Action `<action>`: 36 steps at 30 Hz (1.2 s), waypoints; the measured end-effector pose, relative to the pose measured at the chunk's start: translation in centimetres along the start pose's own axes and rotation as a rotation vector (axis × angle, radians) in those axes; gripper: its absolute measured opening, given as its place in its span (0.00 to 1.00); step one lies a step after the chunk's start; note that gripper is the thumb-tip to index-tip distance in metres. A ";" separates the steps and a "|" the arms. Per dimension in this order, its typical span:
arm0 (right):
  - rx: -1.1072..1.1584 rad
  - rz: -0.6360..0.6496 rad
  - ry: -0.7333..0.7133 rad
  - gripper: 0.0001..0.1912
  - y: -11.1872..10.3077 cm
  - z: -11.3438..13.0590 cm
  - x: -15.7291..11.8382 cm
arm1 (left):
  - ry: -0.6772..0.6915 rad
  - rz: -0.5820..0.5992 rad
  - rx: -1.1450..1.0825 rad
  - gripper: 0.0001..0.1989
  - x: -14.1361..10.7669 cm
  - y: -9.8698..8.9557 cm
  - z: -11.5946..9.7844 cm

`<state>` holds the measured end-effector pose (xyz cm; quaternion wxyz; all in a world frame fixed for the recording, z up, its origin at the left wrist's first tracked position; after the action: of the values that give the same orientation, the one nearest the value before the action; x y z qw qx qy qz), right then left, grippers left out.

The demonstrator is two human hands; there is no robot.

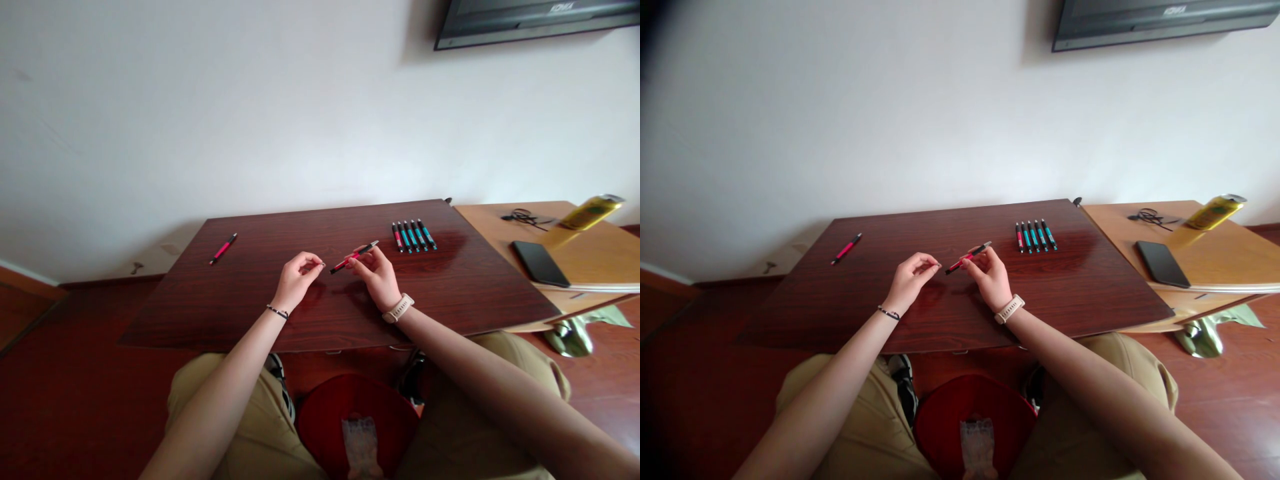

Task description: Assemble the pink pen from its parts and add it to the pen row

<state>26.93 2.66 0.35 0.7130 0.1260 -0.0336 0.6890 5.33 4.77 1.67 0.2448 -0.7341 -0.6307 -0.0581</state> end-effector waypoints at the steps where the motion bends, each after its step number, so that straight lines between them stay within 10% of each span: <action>1: 0.040 -0.014 0.023 0.22 -0.1 -0.2 0.1 | -0.015 -0.005 -0.033 0.10 0.0 0.1 0.1; 36: 0.266 -0.029 0.180 0.18 -0.5 -1.4 0.2 | -0.036 -0.003 -0.124 0.13 -0.5 0.9 0.3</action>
<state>27.27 3.12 -1.06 0.7002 0.1573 0.1238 0.6853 6.07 4.38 0.93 0.1876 -0.7478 -0.6313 -0.0843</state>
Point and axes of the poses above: each hand's wrist, its own x-axis towards the middle knuckle, its own y-axis out of the palm, z = x × y, the point moved 7 cm from there along x, towards the middle knuckle, and after that the axes turned 4 degrees about y, right-handed, at the moved point
